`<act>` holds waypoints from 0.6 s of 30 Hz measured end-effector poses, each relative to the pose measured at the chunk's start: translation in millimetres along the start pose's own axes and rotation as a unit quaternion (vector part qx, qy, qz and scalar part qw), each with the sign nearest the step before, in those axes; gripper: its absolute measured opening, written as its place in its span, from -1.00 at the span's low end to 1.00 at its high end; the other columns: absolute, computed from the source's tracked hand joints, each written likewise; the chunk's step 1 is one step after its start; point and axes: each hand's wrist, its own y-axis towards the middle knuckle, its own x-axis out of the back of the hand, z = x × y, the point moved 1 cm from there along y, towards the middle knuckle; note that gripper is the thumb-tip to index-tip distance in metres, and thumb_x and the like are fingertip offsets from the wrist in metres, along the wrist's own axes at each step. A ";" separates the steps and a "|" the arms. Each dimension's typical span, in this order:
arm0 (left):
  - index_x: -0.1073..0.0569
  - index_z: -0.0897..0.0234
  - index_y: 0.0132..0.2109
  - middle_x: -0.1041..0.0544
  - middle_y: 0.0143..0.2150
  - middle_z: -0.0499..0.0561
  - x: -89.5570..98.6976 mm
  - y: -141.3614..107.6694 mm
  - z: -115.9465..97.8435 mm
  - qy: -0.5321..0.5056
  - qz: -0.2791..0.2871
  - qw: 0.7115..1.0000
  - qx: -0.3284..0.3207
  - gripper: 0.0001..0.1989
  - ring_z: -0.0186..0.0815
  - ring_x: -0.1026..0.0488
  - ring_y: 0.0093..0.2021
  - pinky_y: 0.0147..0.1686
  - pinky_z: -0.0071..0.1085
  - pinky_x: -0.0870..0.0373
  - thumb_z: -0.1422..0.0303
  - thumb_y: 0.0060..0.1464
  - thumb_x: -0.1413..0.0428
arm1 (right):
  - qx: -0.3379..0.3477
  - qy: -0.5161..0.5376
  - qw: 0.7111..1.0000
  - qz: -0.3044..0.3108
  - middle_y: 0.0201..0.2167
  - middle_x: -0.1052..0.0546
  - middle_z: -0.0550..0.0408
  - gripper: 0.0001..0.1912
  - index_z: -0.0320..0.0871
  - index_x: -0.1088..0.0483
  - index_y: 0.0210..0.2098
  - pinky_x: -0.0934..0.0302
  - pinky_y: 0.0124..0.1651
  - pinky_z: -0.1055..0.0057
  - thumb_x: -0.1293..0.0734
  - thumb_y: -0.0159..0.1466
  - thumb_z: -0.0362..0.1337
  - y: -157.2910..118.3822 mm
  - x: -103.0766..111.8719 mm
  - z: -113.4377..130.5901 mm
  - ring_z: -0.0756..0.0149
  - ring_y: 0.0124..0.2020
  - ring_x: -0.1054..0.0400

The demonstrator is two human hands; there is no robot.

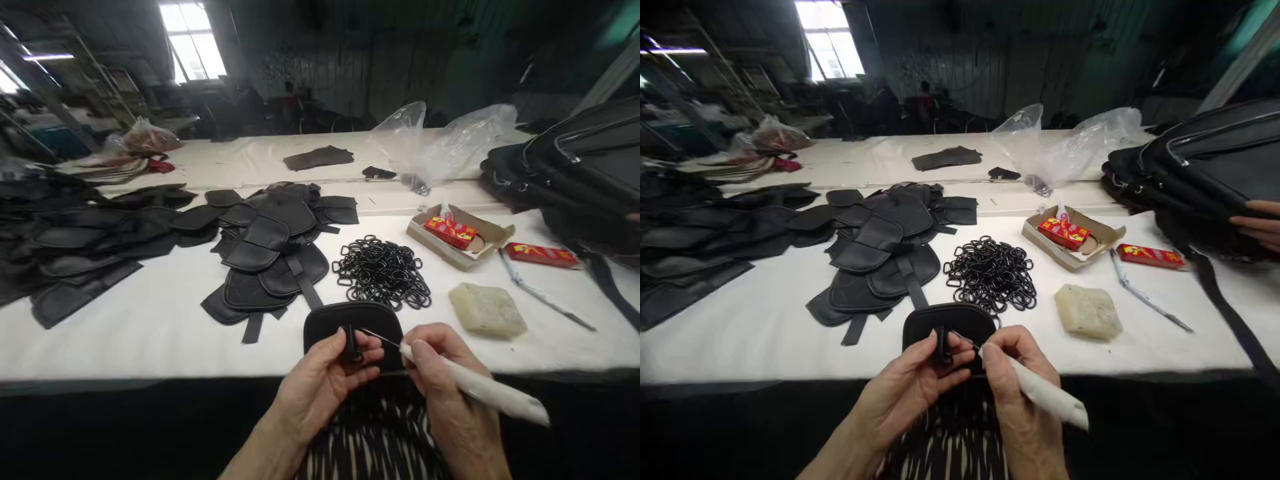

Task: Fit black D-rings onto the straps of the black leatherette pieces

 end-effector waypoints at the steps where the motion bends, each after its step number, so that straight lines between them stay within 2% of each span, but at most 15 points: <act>1: -0.52 0.46 -0.27 -0.54 -0.19 0.15 0.4 0.6 0.6 0.002 0.003 1.000 -0.002 -0.70 -0.18 -0.46 -0.12 -0.09 -0.26 -0.38 0.36 0.20 0.05 | 0.009 0.000 1.000 0.009 -0.59 -0.26 0.25 -0.70 -0.12 -0.28 -0.46 0.02 -0.52 0.53 -0.28 0.14 -0.01 0.1 -1.2 -1.4 0.46 -0.55 -0.05; 12: -0.53 0.45 -0.27 -0.56 -0.24 0.17 0.6 0.0 6.1 -0.001 0.024 0.999 -0.037 -0.73 -0.20 -0.48 -0.17 -0.09 -0.22 -0.37 0.36 0.17 0.02 | 0.046 -0.055 0.996 0.057 -0.63 -0.32 0.20 -0.69 -0.12 -0.30 -0.49 -0.07 -0.57 0.53 -0.25 0.16 0.00 3.2 -9.9 -4.0 0.41 -0.59 -0.14; 14: -0.52 0.45 -0.28 -0.56 -0.26 0.17 -1.4 0.1 7.5 0.002 0.002 0.999 -0.049 -0.73 -0.19 -0.49 -0.21 -0.11 -0.22 -0.38 0.34 0.16 0.00 | 0.062 -0.062 0.994 0.071 -0.62 -0.33 0.19 -0.71 -0.12 -0.31 -0.50 -0.09 -0.56 0.51 -0.25 0.17 -0.03 3.6 -8.0 -3.4 0.40 -0.58 -0.15; 18: -0.49 0.45 -0.39 -0.55 -0.41 0.13 -5.6 0.7 9.9 0.025 -0.066 0.994 -0.083 -0.73 -0.26 -0.49 -0.41 -0.29 -0.32 -0.42 0.31 0.11 -0.04 | 0.101 -0.075 0.988 0.087 -0.58 -0.33 0.16 -0.74 -0.13 -0.30 -0.52 -0.06 -0.56 0.50 -0.26 0.17 -0.08 5.2 0.4 0.9 0.40 -0.57 -0.14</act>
